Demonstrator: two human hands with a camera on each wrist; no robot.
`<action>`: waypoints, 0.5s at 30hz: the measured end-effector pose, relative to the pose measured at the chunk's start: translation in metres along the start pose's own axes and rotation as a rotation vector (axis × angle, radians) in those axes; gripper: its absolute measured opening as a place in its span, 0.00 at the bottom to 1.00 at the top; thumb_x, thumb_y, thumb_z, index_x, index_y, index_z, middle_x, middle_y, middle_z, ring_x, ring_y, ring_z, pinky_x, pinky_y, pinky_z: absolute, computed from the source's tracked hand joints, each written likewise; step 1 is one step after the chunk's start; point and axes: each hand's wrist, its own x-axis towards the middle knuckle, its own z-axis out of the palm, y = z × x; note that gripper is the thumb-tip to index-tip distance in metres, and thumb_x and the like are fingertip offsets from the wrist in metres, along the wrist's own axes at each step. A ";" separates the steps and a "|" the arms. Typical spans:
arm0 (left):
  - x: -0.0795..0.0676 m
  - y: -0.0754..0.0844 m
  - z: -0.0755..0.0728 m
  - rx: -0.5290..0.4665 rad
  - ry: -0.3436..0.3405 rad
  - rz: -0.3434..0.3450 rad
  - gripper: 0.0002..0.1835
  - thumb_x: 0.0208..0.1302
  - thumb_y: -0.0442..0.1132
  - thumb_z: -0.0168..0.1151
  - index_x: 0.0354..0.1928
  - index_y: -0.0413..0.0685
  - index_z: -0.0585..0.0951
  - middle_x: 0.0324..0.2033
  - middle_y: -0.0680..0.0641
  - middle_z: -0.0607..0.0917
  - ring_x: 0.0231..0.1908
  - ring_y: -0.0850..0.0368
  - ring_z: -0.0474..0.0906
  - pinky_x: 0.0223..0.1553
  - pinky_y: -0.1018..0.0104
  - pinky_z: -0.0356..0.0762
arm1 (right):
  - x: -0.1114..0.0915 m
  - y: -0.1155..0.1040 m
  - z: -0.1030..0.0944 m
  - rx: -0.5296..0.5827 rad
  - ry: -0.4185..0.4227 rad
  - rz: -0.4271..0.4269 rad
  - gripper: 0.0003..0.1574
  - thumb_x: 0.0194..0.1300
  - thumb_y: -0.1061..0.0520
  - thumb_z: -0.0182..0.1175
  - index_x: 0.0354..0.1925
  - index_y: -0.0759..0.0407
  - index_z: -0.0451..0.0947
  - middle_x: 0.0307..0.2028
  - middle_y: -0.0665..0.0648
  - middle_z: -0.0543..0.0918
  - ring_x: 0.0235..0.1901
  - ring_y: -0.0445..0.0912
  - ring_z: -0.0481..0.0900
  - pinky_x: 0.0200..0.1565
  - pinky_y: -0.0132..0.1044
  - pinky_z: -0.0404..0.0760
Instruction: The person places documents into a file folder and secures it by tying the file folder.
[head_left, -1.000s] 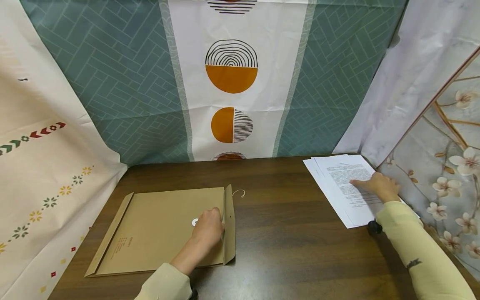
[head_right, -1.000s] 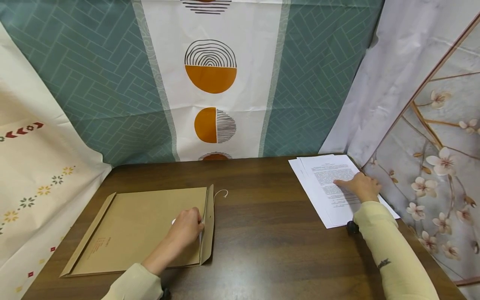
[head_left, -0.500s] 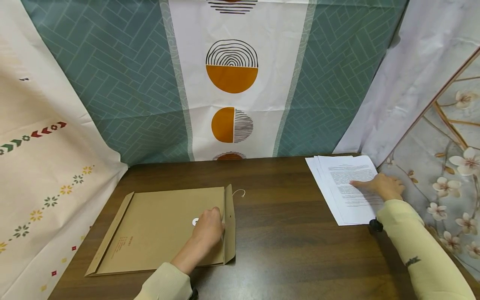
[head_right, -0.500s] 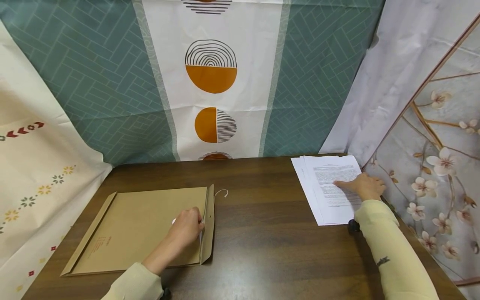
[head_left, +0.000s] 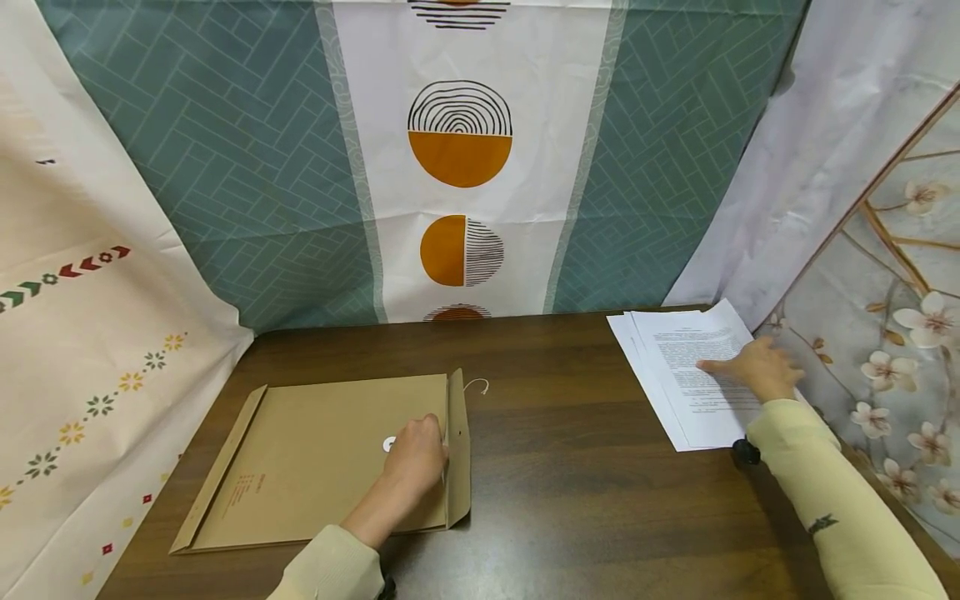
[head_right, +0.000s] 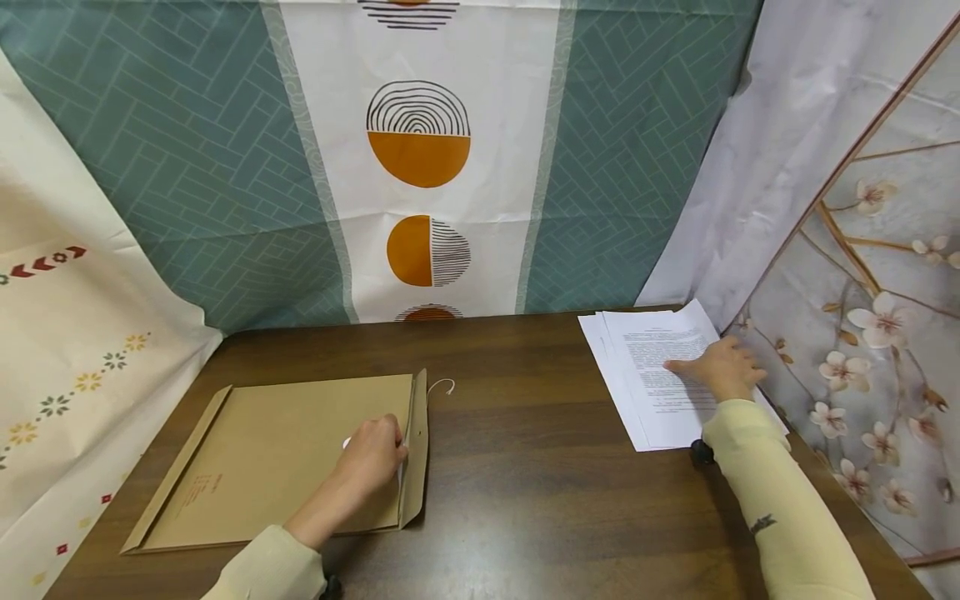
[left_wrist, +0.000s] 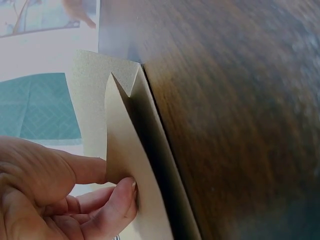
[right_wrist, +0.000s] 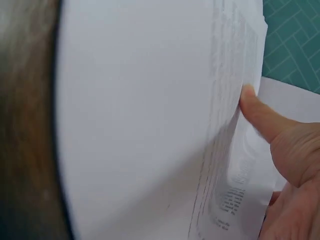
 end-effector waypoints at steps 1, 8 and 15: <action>0.000 0.000 0.000 -0.002 -0.003 -0.003 0.10 0.52 0.26 0.69 0.26 0.36 0.75 0.23 0.33 0.82 0.28 0.36 0.83 0.28 0.48 0.80 | 0.000 -0.001 0.000 0.013 0.000 -0.005 0.95 0.51 0.23 0.71 0.69 0.90 0.24 0.64 0.98 0.44 0.65 0.89 0.46 0.61 0.84 0.45; 0.001 0.000 0.000 -0.005 -0.010 -0.006 0.09 0.52 0.25 0.68 0.26 0.36 0.75 0.24 0.32 0.82 0.28 0.36 0.84 0.28 0.48 0.80 | -0.001 0.001 -0.001 0.018 0.039 0.020 0.73 0.57 0.35 0.73 0.67 0.91 0.49 0.57 0.92 0.65 0.57 0.82 0.67 0.55 0.75 0.65; 0.000 0.000 0.001 -0.017 -0.011 -0.015 0.10 0.52 0.25 0.68 0.25 0.37 0.74 0.24 0.33 0.82 0.28 0.36 0.83 0.28 0.47 0.79 | -0.004 0.017 -0.004 0.075 0.079 0.084 0.44 0.66 0.46 0.62 0.56 0.88 0.66 0.52 0.87 0.72 0.52 0.78 0.73 0.44 0.66 0.77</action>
